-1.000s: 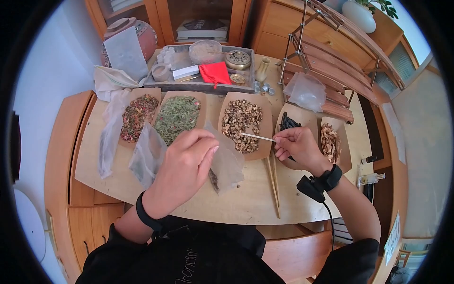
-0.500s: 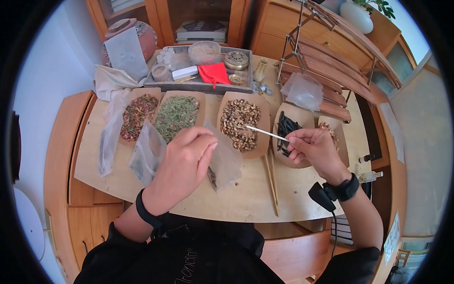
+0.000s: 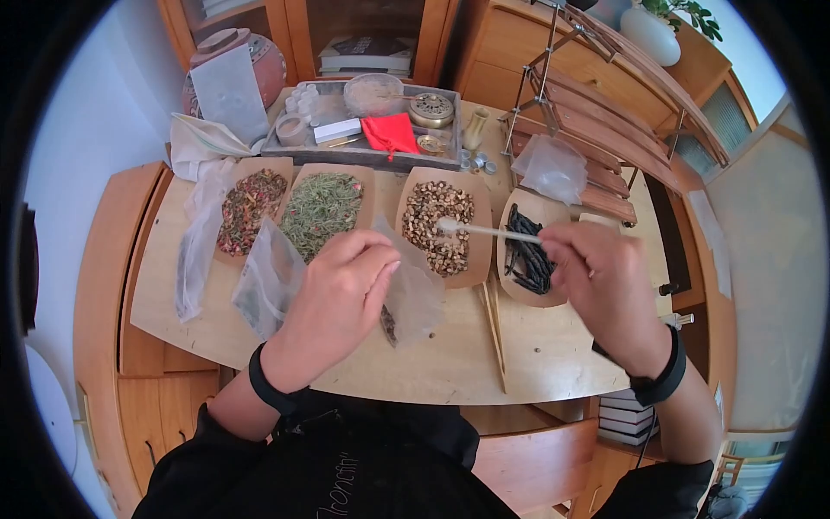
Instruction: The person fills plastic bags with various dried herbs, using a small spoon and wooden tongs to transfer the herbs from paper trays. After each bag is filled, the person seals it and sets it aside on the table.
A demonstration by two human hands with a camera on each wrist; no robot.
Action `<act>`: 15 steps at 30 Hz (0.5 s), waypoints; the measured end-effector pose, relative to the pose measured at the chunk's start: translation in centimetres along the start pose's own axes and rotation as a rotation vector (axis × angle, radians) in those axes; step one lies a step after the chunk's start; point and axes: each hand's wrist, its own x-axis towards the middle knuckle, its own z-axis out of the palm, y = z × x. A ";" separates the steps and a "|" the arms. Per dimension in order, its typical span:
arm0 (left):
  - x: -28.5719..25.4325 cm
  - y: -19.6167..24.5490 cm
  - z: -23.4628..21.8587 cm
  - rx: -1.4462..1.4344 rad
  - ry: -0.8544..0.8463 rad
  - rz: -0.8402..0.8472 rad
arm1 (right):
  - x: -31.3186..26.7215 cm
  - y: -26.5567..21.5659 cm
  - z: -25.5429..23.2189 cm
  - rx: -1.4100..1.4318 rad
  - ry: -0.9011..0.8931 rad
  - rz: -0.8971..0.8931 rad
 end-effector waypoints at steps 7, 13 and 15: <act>0.1 0.2 0.0 -0.008 -0.005 0.003 | 1.2 6.6 3.2 0.181 -0.161 0.329; 0.0 0.1 -0.1 0.008 -0.013 0.001 | 2.1 8.3 6.5 0.498 -0.249 0.519; 0.1 0.2 0.0 0.007 -0.013 0.001 | 2.6 8.5 7.6 0.586 -0.259 0.544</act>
